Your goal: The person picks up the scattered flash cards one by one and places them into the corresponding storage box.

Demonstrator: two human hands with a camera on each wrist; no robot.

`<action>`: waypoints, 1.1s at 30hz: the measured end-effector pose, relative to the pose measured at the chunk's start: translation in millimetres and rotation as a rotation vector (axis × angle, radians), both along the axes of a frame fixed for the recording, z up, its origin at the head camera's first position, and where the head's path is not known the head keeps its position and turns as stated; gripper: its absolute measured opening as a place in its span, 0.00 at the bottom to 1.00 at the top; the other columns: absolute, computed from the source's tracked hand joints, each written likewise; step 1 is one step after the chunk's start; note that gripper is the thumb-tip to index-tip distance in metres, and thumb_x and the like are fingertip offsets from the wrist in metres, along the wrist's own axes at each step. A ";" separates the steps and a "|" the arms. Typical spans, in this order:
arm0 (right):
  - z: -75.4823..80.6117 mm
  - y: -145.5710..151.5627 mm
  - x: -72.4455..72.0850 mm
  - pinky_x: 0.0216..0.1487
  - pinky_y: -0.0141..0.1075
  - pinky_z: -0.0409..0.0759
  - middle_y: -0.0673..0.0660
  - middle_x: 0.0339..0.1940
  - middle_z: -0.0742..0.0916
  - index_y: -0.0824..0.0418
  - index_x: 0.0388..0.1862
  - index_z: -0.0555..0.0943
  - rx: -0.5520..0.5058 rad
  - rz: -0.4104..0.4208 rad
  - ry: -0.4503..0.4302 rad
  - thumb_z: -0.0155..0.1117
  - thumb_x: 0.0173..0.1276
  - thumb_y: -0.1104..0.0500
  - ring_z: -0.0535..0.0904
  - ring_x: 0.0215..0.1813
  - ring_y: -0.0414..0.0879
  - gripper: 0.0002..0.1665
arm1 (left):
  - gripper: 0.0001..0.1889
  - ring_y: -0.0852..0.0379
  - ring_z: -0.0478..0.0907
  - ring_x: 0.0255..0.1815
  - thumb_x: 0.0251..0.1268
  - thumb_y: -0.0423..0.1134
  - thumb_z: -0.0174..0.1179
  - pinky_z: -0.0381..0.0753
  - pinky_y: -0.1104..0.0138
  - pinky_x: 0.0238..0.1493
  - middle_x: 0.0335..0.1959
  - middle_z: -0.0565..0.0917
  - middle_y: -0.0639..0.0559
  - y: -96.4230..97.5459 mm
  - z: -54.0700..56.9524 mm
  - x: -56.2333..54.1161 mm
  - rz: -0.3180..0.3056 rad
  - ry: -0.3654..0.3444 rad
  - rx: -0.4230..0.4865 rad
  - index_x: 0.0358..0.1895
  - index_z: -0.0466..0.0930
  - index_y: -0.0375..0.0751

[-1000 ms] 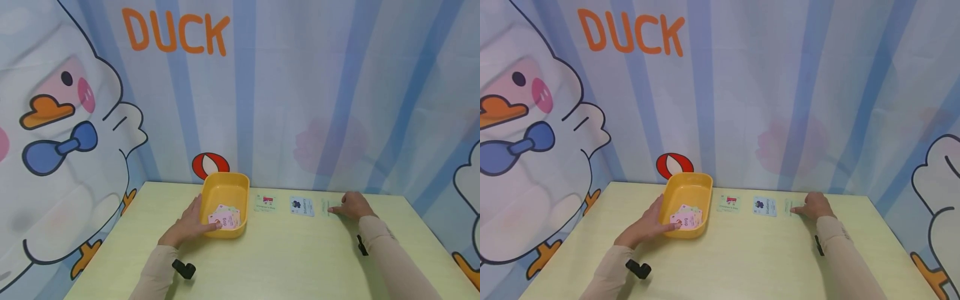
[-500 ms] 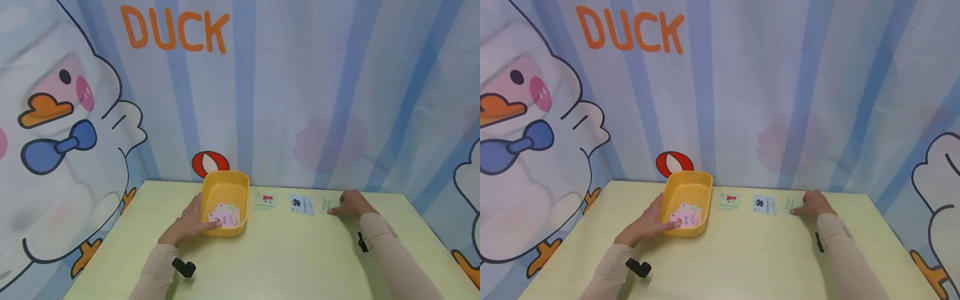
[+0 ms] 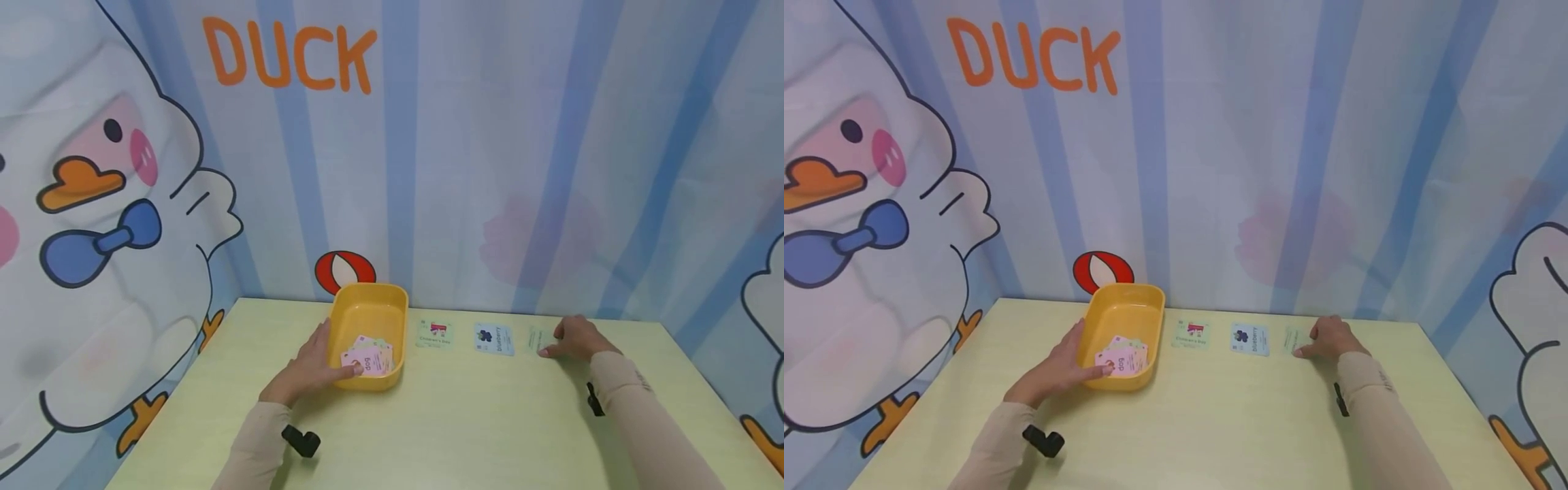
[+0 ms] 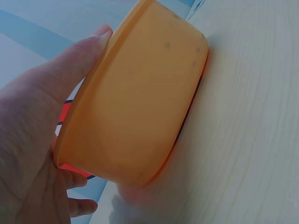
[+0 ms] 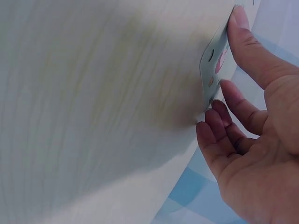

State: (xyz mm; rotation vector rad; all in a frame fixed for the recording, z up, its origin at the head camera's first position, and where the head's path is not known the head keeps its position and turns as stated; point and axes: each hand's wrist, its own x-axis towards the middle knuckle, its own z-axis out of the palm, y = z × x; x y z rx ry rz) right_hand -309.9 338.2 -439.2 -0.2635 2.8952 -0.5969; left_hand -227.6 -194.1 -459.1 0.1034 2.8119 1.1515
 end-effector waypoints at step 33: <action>-7.0 17.0 -1.8 0.58 0.60 0.76 0.74 0.53 0.81 0.79 0.57 0.75 -0.056 0.064 0.012 0.79 0.60 0.54 0.78 0.54 0.65 0.38 | 0.67 0.39 0.48 0.81 0.50 0.68 0.71 0.53 0.31 0.74 0.85 0.45 0.46 1.0 0.8 1.2 0.016 -0.035 0.009 0.84 0.33 0.51</action>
